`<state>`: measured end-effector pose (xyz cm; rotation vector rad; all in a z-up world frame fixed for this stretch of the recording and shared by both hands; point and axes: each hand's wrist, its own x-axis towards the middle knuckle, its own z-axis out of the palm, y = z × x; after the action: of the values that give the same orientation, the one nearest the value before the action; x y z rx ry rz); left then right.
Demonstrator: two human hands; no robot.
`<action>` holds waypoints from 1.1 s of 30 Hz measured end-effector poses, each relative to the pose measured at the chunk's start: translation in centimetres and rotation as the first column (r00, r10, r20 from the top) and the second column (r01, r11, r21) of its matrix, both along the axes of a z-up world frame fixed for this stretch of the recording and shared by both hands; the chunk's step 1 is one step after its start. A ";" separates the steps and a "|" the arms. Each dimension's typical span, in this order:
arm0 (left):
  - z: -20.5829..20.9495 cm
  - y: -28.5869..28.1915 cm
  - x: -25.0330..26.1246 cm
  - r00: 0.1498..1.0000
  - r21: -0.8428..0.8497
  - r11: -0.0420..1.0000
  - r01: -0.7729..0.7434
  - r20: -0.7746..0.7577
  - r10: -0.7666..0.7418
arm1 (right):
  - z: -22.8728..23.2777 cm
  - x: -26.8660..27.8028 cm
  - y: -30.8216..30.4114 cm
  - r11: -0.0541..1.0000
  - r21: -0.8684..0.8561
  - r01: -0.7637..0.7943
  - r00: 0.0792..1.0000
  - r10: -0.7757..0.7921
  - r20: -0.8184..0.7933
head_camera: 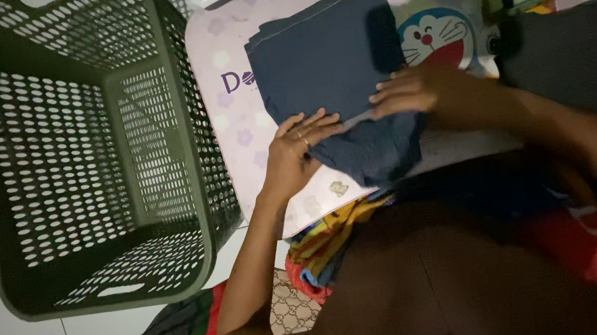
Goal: The person folds several garments one by one on a Doraemon-themed board, including a dark gray pair of shorts, a blue t-shirt, a red t-shirt, a light blue t-shirt, and a gray polo shirt. Each item is smoothed, folded into a compact rectangle, and placed into a growing stack.
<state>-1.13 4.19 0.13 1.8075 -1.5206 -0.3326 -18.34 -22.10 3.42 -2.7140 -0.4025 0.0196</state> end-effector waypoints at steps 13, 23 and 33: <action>-1.7 -3.6 3.0 0.614 0.295 0.819 -0.492 -0.550 0.567 | -1.0 5.7 -2.4 0.670 0.452 0.589 0.807 -0.516 -0.288; 3.3 -5.5 0.7 0.719 0.092 0.725 -0.683 -0.094 0.689 | 0.1 6.3 -0.5 0.785 0.381 0.489 0.800 -0.577 0.163; -1.2 -9.4 1.3 0.818 0.082 0.855 -0.512 0.350 0.457 | -1.8 8.6 1.4 0.879 0.105 0.465 0.866 -0.476 0.153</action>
<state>0.15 -5.21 -1.12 2.4044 -1.1880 0.0924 -9.72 -20.67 1.64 -2.6827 0.2228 -0.3628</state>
